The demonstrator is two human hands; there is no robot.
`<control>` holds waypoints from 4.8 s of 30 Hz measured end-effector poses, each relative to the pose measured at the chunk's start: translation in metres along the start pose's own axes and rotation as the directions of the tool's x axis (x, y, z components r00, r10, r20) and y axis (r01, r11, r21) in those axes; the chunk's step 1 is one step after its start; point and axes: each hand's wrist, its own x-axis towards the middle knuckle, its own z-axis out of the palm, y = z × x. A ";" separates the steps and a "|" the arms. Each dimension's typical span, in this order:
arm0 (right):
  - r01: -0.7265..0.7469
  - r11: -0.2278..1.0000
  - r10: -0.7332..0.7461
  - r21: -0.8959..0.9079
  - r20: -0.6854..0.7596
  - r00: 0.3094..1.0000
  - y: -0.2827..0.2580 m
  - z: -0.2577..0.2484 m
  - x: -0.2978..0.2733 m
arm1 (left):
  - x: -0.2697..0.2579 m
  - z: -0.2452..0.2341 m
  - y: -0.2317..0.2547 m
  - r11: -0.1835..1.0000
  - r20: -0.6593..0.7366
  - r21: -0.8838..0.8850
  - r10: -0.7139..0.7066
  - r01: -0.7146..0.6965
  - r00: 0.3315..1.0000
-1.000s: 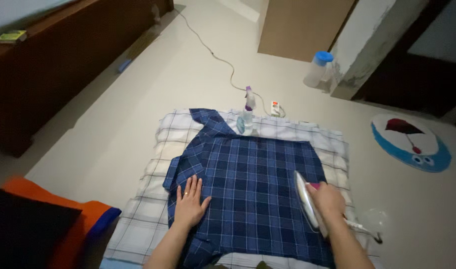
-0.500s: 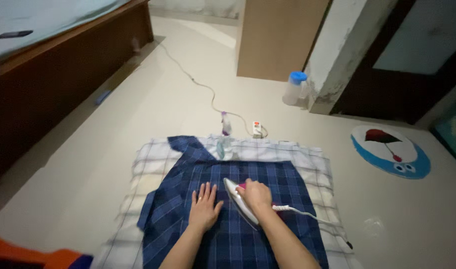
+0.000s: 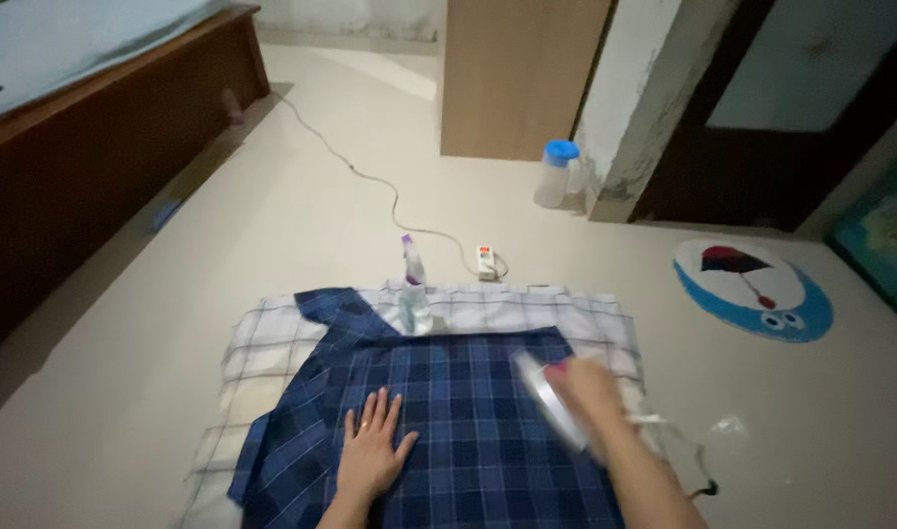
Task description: The person irons a blue plaid shirt laid on a checkered cloth on the floor, then folds it and places it on a pile of clothes. They then pick up a black garment with orange stripes, spray it with water, and begin ironing it.
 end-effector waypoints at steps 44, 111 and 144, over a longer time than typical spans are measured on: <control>0.203 -0.169 0.030 0.965 -0.201 0.979 0.024 0.106 0.205 | 0.005 0.007 -0.004 0.999 0.084 0.032 -0.040 0.037 0.996; 0.251 0.935 -0.324 0.251 0.312 0.893 0.086 0.098 -0.022 | -0.001 -0.072 -0.015 0.924 0.145 0.108 0.349 -0.366 0.926; 0.460 0.888 -0.418 0.010 -0.399 0.816 0.044 0.117 -0.093 | -0.073 -0.054 -0.120 -0.118 -0.020 -0.992 -0.189 -0.043 0.982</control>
